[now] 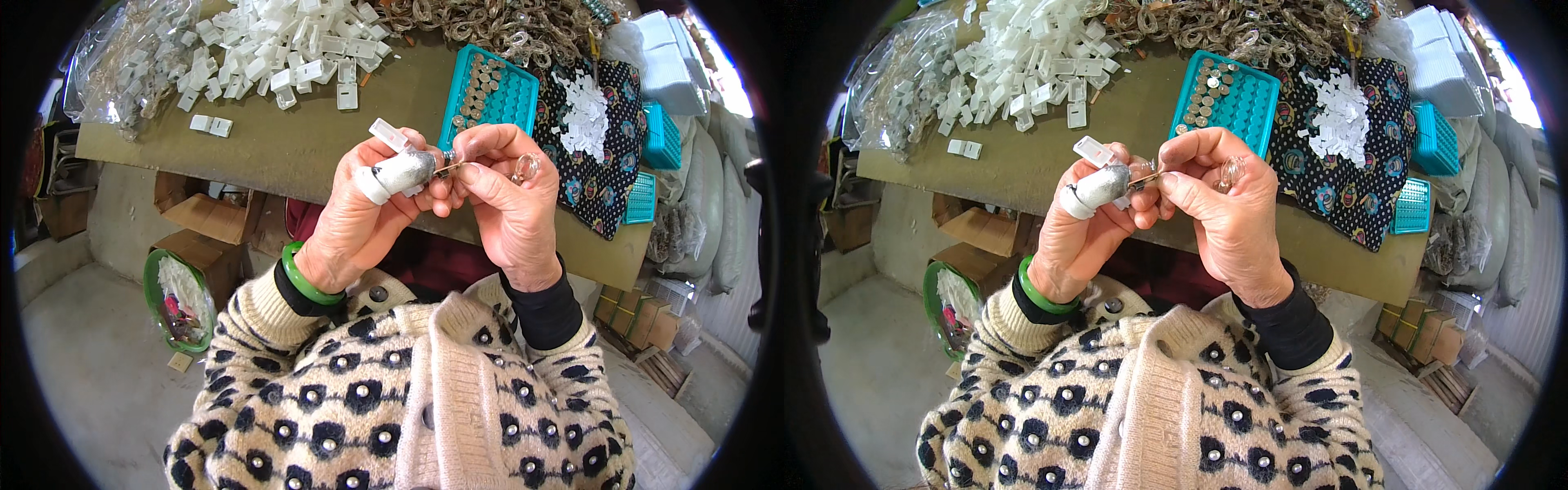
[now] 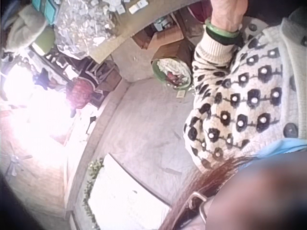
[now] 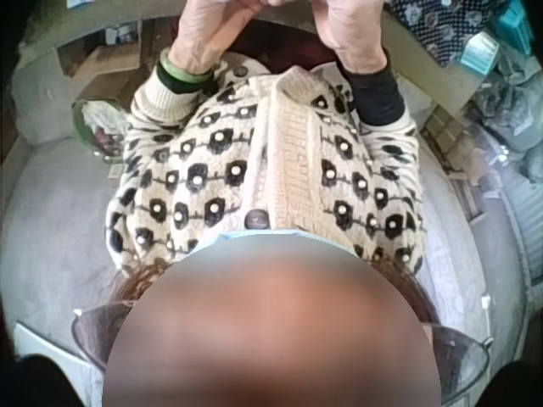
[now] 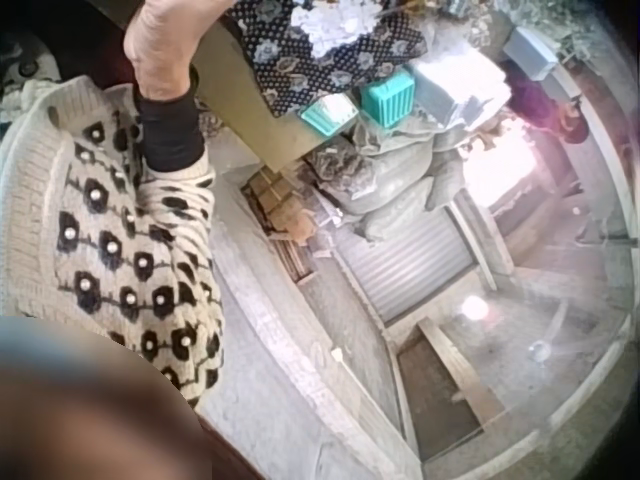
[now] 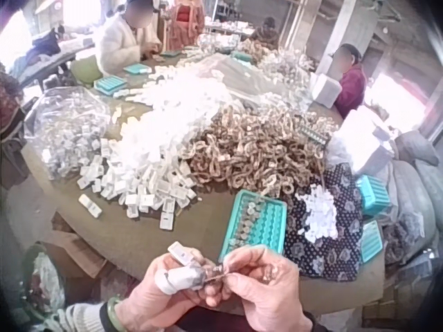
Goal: The person repeatedly picks small white plastic housings and metal keyrings from a table, inserts the keyring into the housing, and places the assembled unit into a blue tray. The process is repeated continuously with many identical parts.
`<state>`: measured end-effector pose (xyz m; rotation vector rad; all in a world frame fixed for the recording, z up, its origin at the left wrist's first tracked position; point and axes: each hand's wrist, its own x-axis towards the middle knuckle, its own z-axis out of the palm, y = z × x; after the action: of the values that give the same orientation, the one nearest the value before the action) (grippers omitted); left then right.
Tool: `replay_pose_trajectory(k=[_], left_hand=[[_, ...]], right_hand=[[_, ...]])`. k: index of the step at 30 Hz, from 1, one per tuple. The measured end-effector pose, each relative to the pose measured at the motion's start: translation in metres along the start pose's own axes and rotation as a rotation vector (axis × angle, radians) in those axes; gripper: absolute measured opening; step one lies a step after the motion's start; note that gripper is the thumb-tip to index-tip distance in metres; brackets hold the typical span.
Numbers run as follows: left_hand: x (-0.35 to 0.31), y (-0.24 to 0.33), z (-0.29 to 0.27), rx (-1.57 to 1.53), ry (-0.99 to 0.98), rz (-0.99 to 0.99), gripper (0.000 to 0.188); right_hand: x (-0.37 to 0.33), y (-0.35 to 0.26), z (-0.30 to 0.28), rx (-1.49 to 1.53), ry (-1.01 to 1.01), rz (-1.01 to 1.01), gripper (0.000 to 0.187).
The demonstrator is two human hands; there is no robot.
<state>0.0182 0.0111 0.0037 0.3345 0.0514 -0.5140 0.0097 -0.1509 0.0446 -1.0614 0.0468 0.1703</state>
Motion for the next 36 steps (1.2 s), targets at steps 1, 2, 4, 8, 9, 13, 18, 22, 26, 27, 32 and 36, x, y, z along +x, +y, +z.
replay_pose_trajectory(k=[1,2,4,8,9,13,18,22,26,27,32,36], left_hand=[[0.000,0.000,0.001,0.004,-0.005,-0.001,0.024],[0.000,0.000,0.001,0.002,-0.016,0.004,0.024],[0.000,-0.001,0.001,-0.008,0.001,0.010,0.024],[0.002,-0.002,0.000,-0.035,0.000,-0.019,0.023],[0.001,-0.002,0.000,-0.052,0.001,-0.033,0.022],[-0.001,-0.004,0.000,-0.119,-0.014,-0.072,0.022],[-0.003,0.000,-0.001,-0.028,0.000,-0.085,0.022],[-0.002,0.001,-0.001,-0.075,0.021,-0.129,0.023],[-0.004,-0.002,0.004,0.054,0.046,-0.076,0.029],[-0.003,-0.002,0.005,0.112,0.053,-0.068,0.031],[-0.006,0.002,0.011,0.368,0.123,-0.025,0.039],[-0.006,0.002,0.015,0.418,0.164,0.012,0.042]], right_hand=[[0.000,0.000,0.000,0.033,0.019,0.022,0.013],[0.000,0.000,-0.001,0.006,0.002,0.016,0.012],[0.001,0.001,-0.001,-0.044,-0.003,0.003,0.011],[-0.001,0.001,-0.002,-0.051,0.055,0.101,0.012],[0.000,0.000,-0.003,-0.014,0.053,0.147,0.012],[0.000,-0.006,-0.010,0.070,0.030,0.290,0.014],[-0.004,-0.009,-0.017,0.288,-0.019,0.366,0.018],[-0.014,-0.006,-0.008,-0.150,0.066,0.047,0.017],[-0.017,-0.003,-0.004,-0.643,-0.027,-0.279,0.007],[-0.017,-0.003,-0.005,-0.652,-0.028,-0.324,0.007],[-0.017,0.001,-0.013,-0.690,0.036,-0.278,0.005],[-0.016,0.002,-0.020,-0.713,0.018,-0.321,0.006]])
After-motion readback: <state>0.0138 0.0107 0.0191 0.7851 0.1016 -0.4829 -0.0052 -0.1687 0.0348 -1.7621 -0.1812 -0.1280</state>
